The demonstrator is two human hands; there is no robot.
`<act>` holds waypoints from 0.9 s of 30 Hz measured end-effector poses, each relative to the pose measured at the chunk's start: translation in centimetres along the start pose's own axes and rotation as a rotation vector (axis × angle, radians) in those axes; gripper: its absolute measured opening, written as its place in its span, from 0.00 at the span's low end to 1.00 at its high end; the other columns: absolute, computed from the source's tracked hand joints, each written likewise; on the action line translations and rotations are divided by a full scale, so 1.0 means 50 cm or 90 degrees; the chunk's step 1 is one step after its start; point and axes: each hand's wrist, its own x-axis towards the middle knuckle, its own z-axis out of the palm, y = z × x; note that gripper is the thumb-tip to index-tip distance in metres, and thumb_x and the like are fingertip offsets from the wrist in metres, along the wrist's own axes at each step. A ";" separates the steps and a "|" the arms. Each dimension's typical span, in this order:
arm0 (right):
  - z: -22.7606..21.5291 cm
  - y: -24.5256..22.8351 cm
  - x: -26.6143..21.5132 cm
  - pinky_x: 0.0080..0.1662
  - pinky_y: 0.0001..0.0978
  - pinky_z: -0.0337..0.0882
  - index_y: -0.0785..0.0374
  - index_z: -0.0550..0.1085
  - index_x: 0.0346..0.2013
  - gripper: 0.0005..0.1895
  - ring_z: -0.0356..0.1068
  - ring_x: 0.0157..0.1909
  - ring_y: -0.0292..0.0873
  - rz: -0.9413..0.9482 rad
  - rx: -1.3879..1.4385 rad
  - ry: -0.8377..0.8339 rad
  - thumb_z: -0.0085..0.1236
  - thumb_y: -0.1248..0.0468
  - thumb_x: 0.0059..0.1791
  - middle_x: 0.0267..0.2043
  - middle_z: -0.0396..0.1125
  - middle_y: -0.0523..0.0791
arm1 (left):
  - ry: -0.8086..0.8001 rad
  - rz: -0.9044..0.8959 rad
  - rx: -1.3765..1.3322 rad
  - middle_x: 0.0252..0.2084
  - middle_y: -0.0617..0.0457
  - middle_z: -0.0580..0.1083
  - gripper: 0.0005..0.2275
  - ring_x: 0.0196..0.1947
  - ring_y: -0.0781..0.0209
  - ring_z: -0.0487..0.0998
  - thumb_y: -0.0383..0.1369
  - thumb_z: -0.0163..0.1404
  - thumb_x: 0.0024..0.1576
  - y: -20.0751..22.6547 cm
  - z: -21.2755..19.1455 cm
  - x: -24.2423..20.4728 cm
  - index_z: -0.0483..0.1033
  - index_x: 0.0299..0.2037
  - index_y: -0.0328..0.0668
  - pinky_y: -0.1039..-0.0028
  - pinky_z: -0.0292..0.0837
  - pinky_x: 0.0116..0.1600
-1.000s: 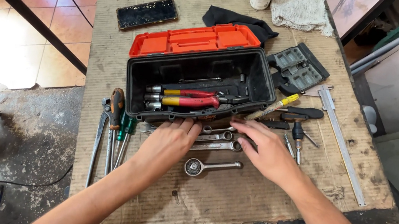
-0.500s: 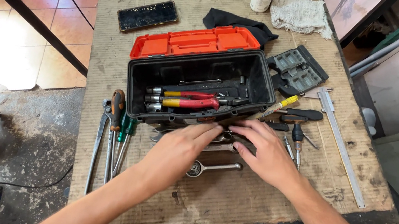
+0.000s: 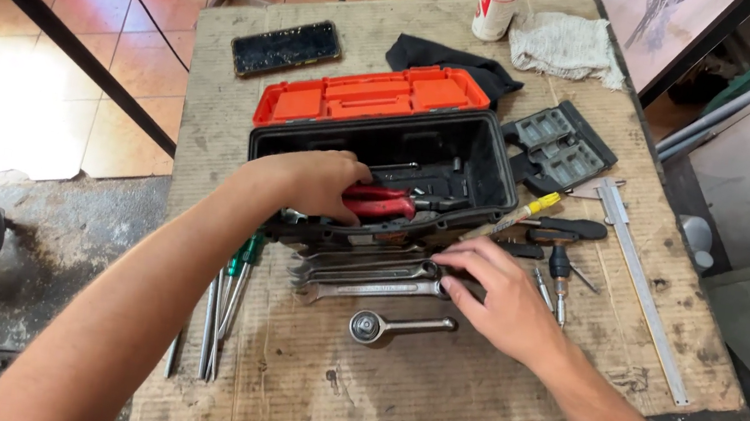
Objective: The person opens a red and black toolbox on a wooden table and removes various tools, including screwdrivers, pliers, wrenches, and sockets. They place the tools on the table one by one, arranging them in a neat layout. The person also handles a small metal component, possibly a socket or bit, and places it with the other tools.
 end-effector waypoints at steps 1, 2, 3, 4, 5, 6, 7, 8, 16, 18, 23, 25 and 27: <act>-0.005 -0.005 0.002 0.57 0.51 0.81 0.48 0.85 0.56 0.13 0.83 0.54 0.51 0.007 0.010 -0.018 0.67 0.59 0.57 0.56 0.80 0.42 | -0.008 0.000 -0.016 0.67 0.38 0.78 0.32 0.68 0.38 0.82 0.50 0.68 0.59 0.001 -0.009 -0.007 0.78 0.70 0.40 0.51 0.81 0.68; -0.009 -0.010 0.002 0.56 0.54 0.81 0.51 0.85 0.56 0.13 0.84 0.53 0.54 0.014 0.020 -0.037 0.66 0.60 0.57 0.56 0.80 0.45 | -0.016 -0.002 -0.035 0.67 0.37 0.78 0.34 0.68 0.38 0.82 0.53 0.68 0.58 0.002 -0.013 -0.015 0.78 0.69 0.38 0.52 0.81 0.68; -0.009 -0.007 0.003 0.56 0.54 0.81 0.51 0.85 0.56 0.13 0.84 0.53 0.54 0.014 0.020 -0.037 0.66 0.60 0.57 0.56 0.80 0.45 | -0.016 -0.002 -0.034 0.67 0.37 0.78 0.34 0.68 0.38 0.82 0.53 0.68 0.58 0.000 -0.011 -0.015 0.78 0.69 0.38 0.52 0.81 0.68; -0.008 -0.006 0.002 0.56 0.54 0.82 0.50 0.85 0.57 0.13 0.84 0.53 0.53 0.015 0.018 -0.039 0.66 0.59 0.57 0.57 0.80 0.45 | 0.007 0.001 -0.039 0.67 0.37 0.78 0.34 0.68 0.37 0.81 0.53 0.67 0.57 -0.002 -0.004 -0.017 0.78 0.68 0.38 0.51 0.80 0.69; -0.007 -0.005 0.000 0.56 0.53 0.82 0.50 0.84 0.57 0.14 0.84 0.53 0.53 0.015 0.016 -0.041 0.66 0.59 0.57 0.58 0.79 0.44 | 0.031 0.003 -0.043 0.66 0.37 0.78 0.34 0.68 0.36 0.81 0.53 0.67 0.57 -0.005 0.002 -0.019 0.77 0.68 0.38 0.50 0.79 0.69; -0.008 -0.006 0.002 0.56 0.53 0.82 0.50 0.84 0.57 0.14 0.84 0.53 0.53 0.015 0.018 -0.042 0.66 0.59 0.57 0.58 0.79 0.44 | 0.030 0.001 -0.043 0.66 0.37 0.78 0.34 0.68 0.36 0.81 0.53 0.67 0.57 -0.010 0.009 -0.019 0.77 0.68 0.38 0.50 0.79 0.69; -0.009 -0.007 0.004 0.56 0.53 0.82 0.51 0.84 0.57 0.13 0.84 0.53 0.52 0.022 0.020 -0.044 0.66 0.59 0.57 0.58 0.79 0.44 | 0.066 0.005 -0.048 0.65 0.37 0.77 0.34 0.67 0.34 0.81 0.52 0.66 0.56 -0.014 0.015 -0.019 0.76 0.68 0.38 0.49 0.78 0.69; -0.012 -0.006 0.004 0.56 0.53 0.82 0.51 0.85 0.57 0.13 0.84 0.52 0.52 0.029 0.021 -0.044 0.65 0.59 0.58 0.58 0.79 0.44 | 0.102 0.011 -0.051 0.65 0.36 0.77 0.34 0.67 0.33 0.80 0.52 0.65 0.56 -0.016 0.020 -0.015 0.75 0.67 0.37 0.47 0.77 0.70; -0.016 -0.004 -0.003 0.57 0.49 0.82 0.48 0.84 0.58 0.14 0.84 0.53 0.50 0.037 0.037 -0.041 0.65 0.58 0.58 0.59 0.78 0.42 | 0.288 -0.029 -0.233 0.61 0.38 0.76 0.35 0.66 0.31 0.78 0.48 0.65 0.52 0.033 -0.014 -0.162 0.71 0.70 0.47 0.46 0.74 0.69; -0.018 -0.008 -0.001 0.57 0.49 0.82 0.48 0.85 0.58 0.14 0.84 0.53 0.50 0.041 0.049 -0.042 0.65 0.59 0.58 0.58 0.78 0.42 | 0.335 -0.041 -0.278 0.60 0.37 0.76 0.36 0.67 0.31 0.78 0.47 0.66 0.52 0.066 -0.031 -0.226 0.71 0.71 0.49 0.47 0.74 0.69; -0.028 -0.023 0.000 0.62 0.39 0.74 0.55 0.83 0.61 0.15 0.77 0.61 0.46 0.040 0.036 -0.079 0.60 0.58 0.60 0.57 0.74 0.45 | 0.516 0.024 -0.333 0.47 0.53 0.73 0.33 0.34 0.66 0.66 0.56 0.61 0.58 0.110 0.025 -0.384 0.69 0.65 0.40 0.74 0.64 0.44; -0.029 -0.025 0.001 0.62 0.39 0.74 0.56 0.83 0.60 0.15 0.77 0.62 0.45 0.048 0.043 -0.078 0.60 0.58 0.60 0.59 0.74 0.45 | 0.506 -0.040 -0.365 0.44 0.55 0.75 0.33 0.31 0.69 0.66 0.56 0.62 0.55 0.117 0.090 -0.427 0.72 0.64 0.41 0.76 0.66 0.40; -0.034 -0.029 0.000 0.62 0.38 0.74 0.57 0.83 0.60 0.15 0.77 0.63 0.44 0.055 0.049 -0.078 0.61 0.58 0.60 0.60 0.74 0.45 | 0.496 -0.104 -0.399 0.42 0.58 0.77 0.33 0.28 0.71 0.66 0.55 0.63 0.53 0.121 0.168 -0.458 0.75 0.63 0.43 0.79 0.67 0.36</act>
